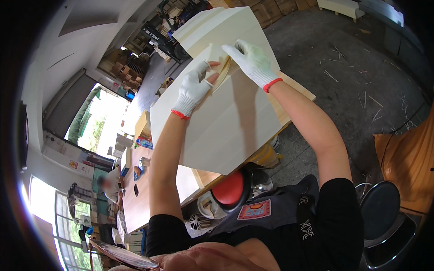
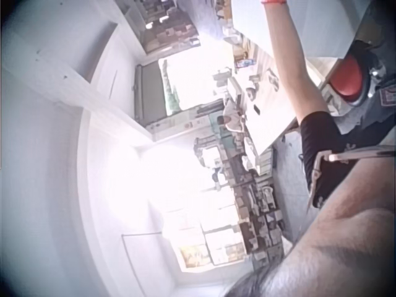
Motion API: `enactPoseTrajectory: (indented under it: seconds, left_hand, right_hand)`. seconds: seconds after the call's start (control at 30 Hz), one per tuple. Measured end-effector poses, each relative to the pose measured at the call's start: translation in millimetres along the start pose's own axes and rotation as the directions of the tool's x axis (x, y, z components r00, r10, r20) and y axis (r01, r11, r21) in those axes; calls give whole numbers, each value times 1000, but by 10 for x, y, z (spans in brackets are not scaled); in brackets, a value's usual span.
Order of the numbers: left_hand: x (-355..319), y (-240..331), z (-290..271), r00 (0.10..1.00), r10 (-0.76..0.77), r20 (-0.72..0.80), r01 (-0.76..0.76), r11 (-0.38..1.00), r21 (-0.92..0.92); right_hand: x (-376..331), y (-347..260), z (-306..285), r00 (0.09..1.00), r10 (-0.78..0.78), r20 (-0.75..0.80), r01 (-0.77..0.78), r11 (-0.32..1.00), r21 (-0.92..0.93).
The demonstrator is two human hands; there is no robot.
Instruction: The person picks up a stack of paper board components and folds them into three-dimensional packaging inserts, repeating the process several times and stacking the finished pieces on a table.
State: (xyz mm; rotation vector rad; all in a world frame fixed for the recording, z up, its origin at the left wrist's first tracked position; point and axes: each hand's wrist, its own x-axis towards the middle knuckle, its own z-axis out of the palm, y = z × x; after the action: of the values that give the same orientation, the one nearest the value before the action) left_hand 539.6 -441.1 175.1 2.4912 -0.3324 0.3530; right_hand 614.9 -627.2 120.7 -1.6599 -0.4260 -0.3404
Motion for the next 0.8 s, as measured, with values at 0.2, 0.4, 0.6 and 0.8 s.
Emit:
enactPoseTrajectory:
  seconds: [0.2,0.4,0.6,0.8]
  left_hand:
    - [10,-12,-38,1000,11,18,-13,995,96]
    - [-18,-18,-16,994,106,17,-107,973,202]
    - [-19,-96,-2,997,74,-18,-73,995,65]
    - [-8,-114,27,978,158,-138,-154,987,36]
  right_hand:
    - [12,14,20,1000,6,1,-6,999,-40]
    - [18,26,22,1000,-14,-14,13,999,-34]
    - [60,101,-151,997,-21,74,17,998,52]
    - [136,108,-317,924,-167,345,348,740,-575]
